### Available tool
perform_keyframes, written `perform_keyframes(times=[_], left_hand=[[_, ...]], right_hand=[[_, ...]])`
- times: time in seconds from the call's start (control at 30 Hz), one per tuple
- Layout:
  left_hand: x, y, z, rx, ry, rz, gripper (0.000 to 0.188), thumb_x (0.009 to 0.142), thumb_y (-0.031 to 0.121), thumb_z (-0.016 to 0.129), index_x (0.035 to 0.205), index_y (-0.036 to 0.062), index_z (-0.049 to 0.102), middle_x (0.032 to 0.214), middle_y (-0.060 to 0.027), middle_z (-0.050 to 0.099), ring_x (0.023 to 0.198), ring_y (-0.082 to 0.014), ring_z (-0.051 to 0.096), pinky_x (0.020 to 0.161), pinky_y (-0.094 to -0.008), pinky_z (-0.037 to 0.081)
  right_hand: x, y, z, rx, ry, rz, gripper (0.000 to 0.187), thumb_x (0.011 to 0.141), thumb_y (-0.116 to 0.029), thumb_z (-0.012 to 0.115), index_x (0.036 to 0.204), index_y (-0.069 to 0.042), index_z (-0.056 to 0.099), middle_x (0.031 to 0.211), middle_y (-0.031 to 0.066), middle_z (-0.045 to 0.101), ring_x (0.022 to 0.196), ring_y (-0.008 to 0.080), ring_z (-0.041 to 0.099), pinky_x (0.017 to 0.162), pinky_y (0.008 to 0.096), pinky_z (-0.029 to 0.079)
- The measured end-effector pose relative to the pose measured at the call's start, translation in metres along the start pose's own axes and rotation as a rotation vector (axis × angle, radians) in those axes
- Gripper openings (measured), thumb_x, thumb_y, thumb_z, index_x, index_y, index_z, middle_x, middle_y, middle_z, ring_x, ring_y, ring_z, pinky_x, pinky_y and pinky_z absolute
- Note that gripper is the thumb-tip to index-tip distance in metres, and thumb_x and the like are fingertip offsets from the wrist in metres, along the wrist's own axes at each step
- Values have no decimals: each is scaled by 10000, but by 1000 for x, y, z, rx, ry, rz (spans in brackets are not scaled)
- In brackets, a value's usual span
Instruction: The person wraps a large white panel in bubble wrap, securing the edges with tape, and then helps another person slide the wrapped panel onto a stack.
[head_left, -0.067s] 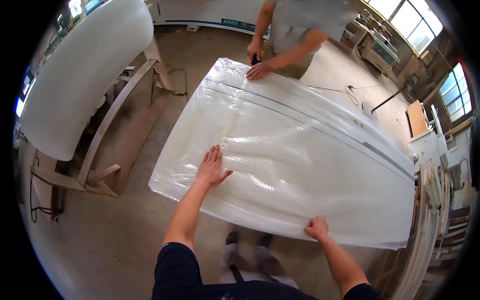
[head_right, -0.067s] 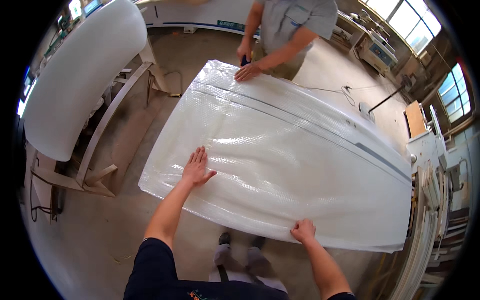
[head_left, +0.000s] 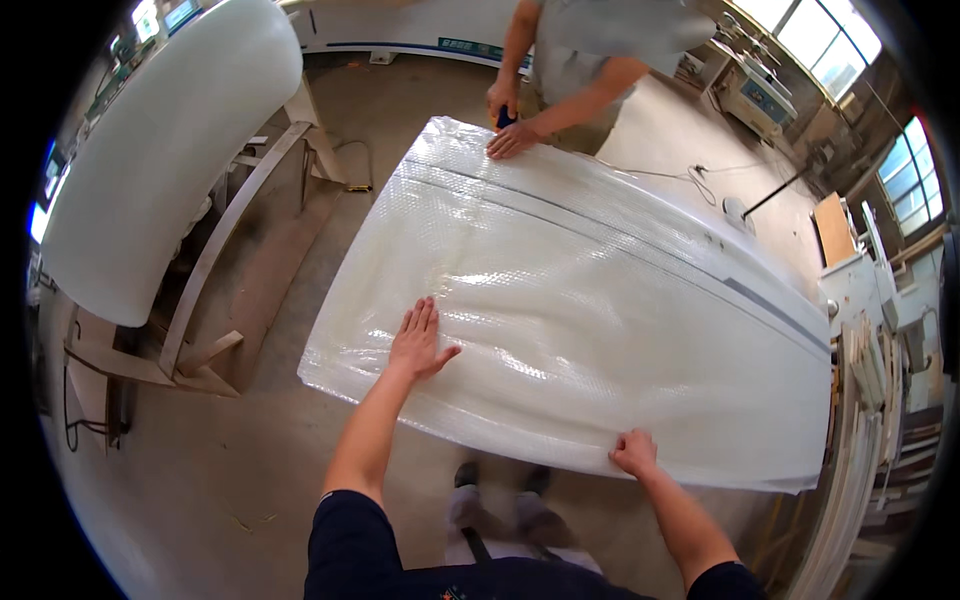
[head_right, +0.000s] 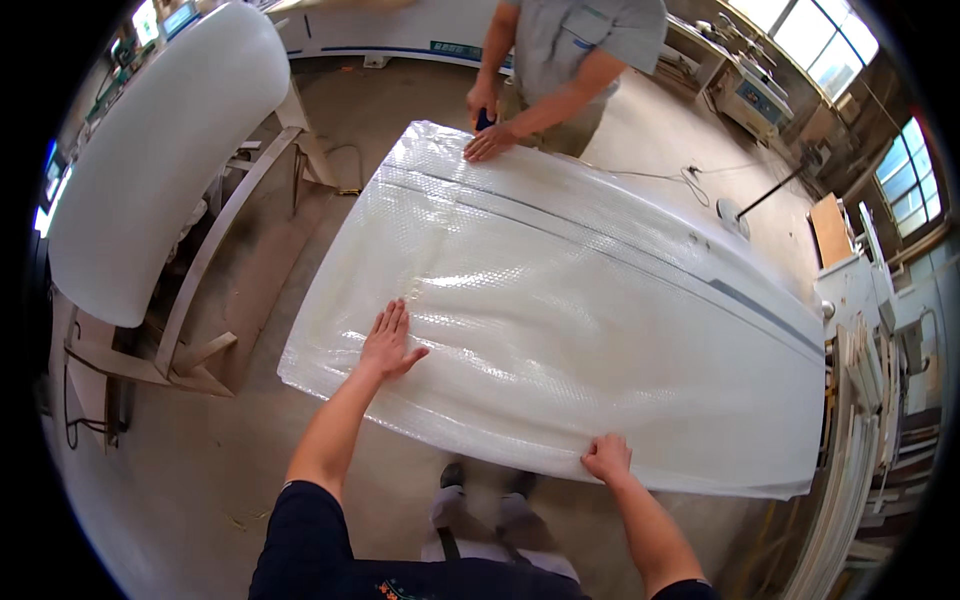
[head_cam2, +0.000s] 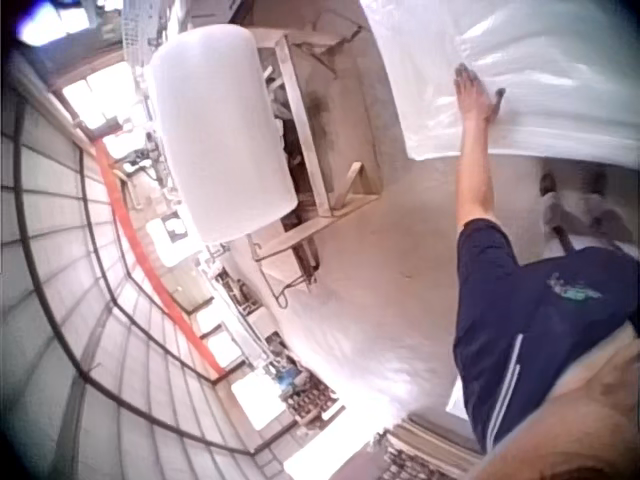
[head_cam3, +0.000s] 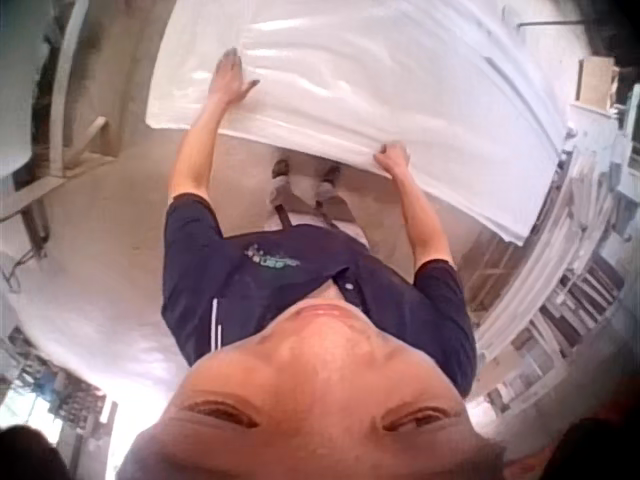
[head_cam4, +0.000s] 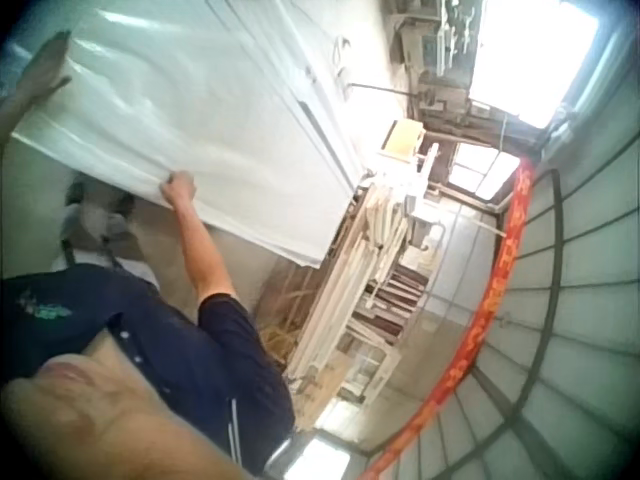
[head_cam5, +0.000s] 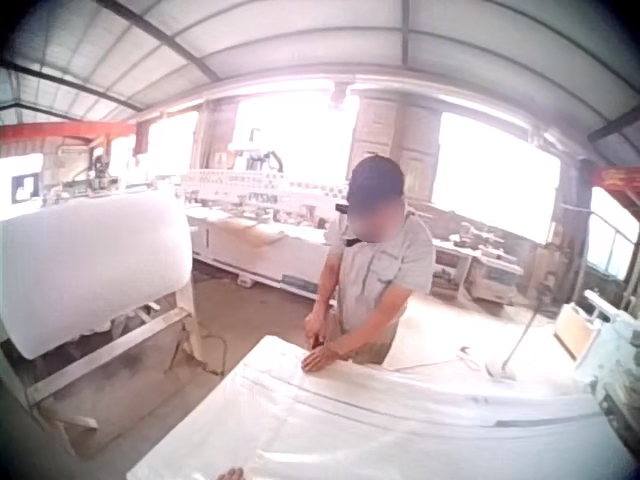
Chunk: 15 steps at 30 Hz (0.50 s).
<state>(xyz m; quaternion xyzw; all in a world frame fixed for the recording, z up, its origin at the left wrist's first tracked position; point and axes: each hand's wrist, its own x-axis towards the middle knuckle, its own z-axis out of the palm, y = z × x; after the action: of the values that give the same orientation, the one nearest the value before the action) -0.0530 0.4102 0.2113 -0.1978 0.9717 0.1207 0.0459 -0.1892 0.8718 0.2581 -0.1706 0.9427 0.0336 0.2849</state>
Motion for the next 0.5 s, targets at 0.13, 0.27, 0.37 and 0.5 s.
perform_keyframes(times=[0.13,0.27,0.37,0.5], left_hand=[[-68,16,-4,7,-8,-72,907,858,607,455,1414,-73,232,1530,-202,101,1427,-320,75,1157,-401,101],[-111,84,-19,-212,44,-127,816,787,476,651,1321,-81,387,1431,-229,338,1372,-357,244,1129,-452,181],[-128,195,-12,-178,181,203,655,725,373,729,1198,-29,520,1321,-221,446,1271,-365,377,1081,-474,261],[-119,320,23,-204,55,387,598,729,315,724,1221,32,536,1301,-162,481,1252,-320,408,1072,-449,283]], right_hand=[[0,5,-11,3,-69,-50,163,688,-266,640,770,-143,708,984,134,610,1025,346,532,868,474,447],[0,7,-12,15,-56,-99,211,706,-292,636,842,-150,712,1036,130,610,1072,334,518,907,473,419],[-2,9,-12,34,-21,-169,220,724,-308,633,861,-154,711,1046,121,601,1090,313,508,922,471,403],[-8,20,-7,155,54,-301,234,741,-342,660,863,-146,696,1063,104,581,1109,297,494,927,459,397]])
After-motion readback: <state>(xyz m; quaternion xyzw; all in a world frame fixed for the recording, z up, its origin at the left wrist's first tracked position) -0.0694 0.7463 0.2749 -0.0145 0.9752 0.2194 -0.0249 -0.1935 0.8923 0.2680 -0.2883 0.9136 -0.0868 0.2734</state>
